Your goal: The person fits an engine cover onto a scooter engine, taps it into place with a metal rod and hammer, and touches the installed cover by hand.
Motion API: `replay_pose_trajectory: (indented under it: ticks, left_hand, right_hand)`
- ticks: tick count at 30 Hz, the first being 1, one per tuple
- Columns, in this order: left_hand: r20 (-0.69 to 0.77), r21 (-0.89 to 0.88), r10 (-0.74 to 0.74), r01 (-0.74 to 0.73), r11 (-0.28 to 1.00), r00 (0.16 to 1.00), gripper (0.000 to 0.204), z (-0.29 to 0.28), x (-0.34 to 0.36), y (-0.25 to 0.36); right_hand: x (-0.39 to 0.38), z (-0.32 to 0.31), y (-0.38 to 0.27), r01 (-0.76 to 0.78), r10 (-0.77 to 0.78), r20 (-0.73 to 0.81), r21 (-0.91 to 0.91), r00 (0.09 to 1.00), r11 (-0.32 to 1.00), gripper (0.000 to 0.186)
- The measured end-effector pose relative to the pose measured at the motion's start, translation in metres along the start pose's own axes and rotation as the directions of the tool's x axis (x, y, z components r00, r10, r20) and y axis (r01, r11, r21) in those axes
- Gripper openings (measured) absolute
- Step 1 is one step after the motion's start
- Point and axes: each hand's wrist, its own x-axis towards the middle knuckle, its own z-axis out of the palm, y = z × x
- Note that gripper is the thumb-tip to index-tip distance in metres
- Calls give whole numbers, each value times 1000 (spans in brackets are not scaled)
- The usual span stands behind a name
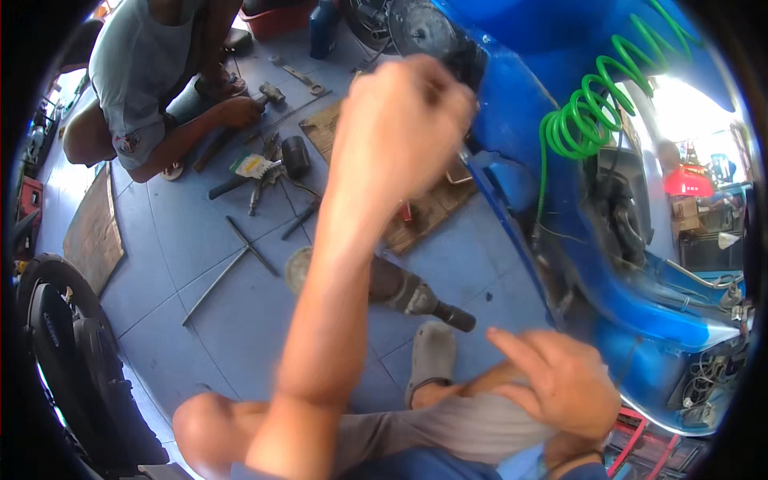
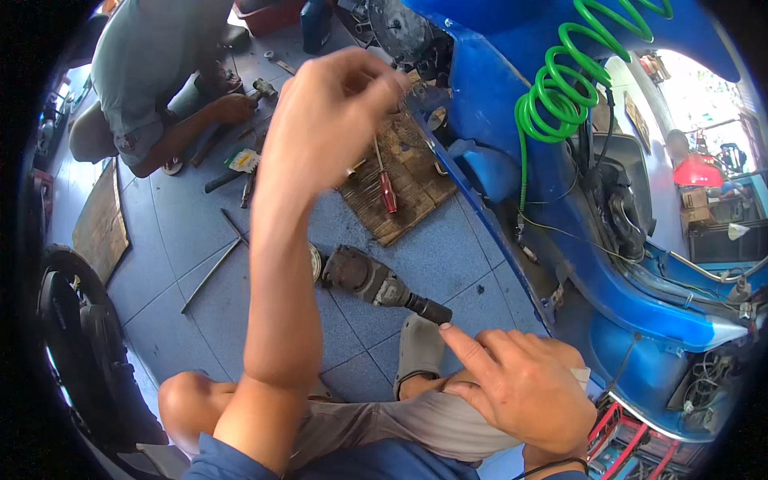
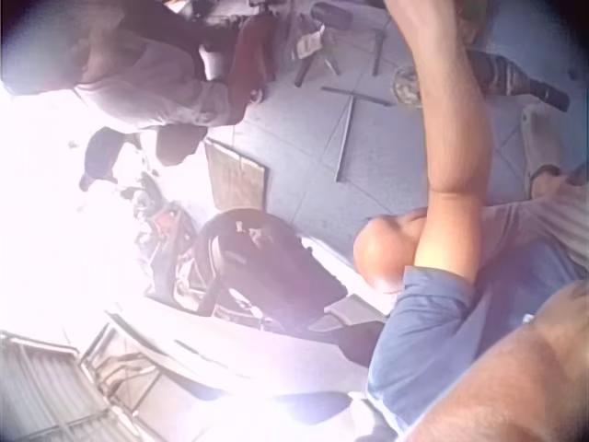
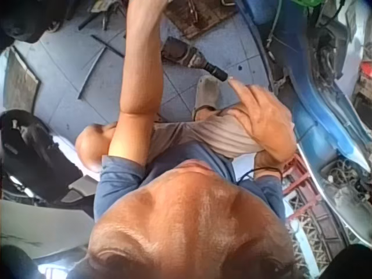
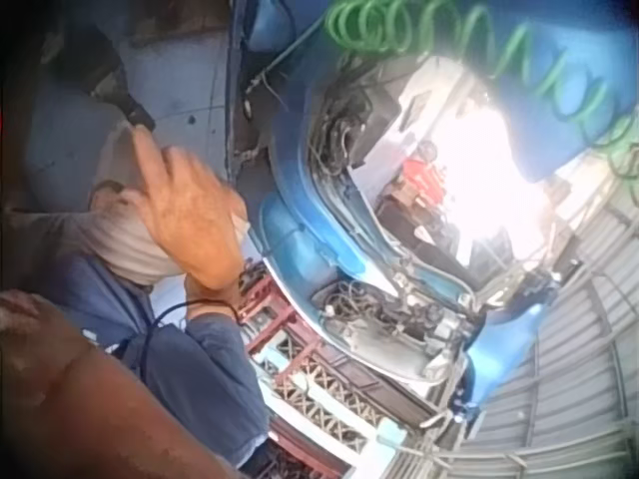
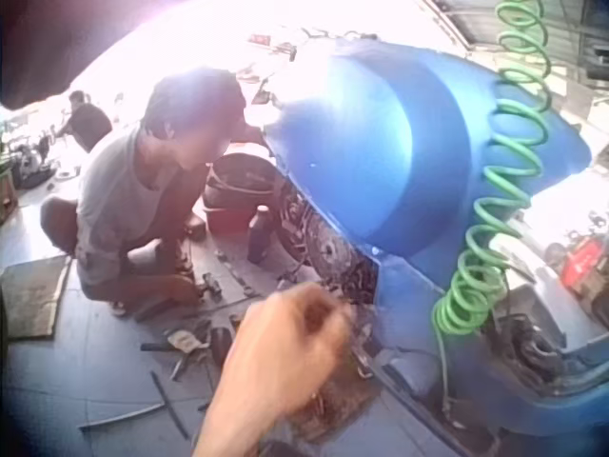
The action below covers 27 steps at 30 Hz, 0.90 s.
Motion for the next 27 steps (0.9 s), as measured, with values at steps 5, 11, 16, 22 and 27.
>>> replay_pose_trajectory:
  ticks: [5, 11, 16, 22, 27]
  left_hand:
    - [-261, 317, -113, 195, 928, 959, 89, 102, 91, -58]
    - [-260, 388, -123, 220, 895, 958, 113, 155, 140, -69]
    - [-335, 476, -183, 334, 814, 924, 109, 172, 159, -74]
    - [-321, 616, -32, 235, 752, 946, 86, 183, 168, -86]
    - [-117, 738, 82, 31, 674, 990, 70, 181, 176, -87]
  right_hand:
    - [19, -8, 2, -24, 22, 53, 33, 998, 999, 63]
    - [31, -7, 15, -33, 27, 61, 95, 998, 995, 60]
    - [36, -12, 34, -40, 29, 68, 174, 997, 984, 58]
    - [41, -7, 52, -6, -10, 68, 226, 998, 974, 60]
    - [37, -11, 51, -6, -10, 70, 223, 997, 975, 60]
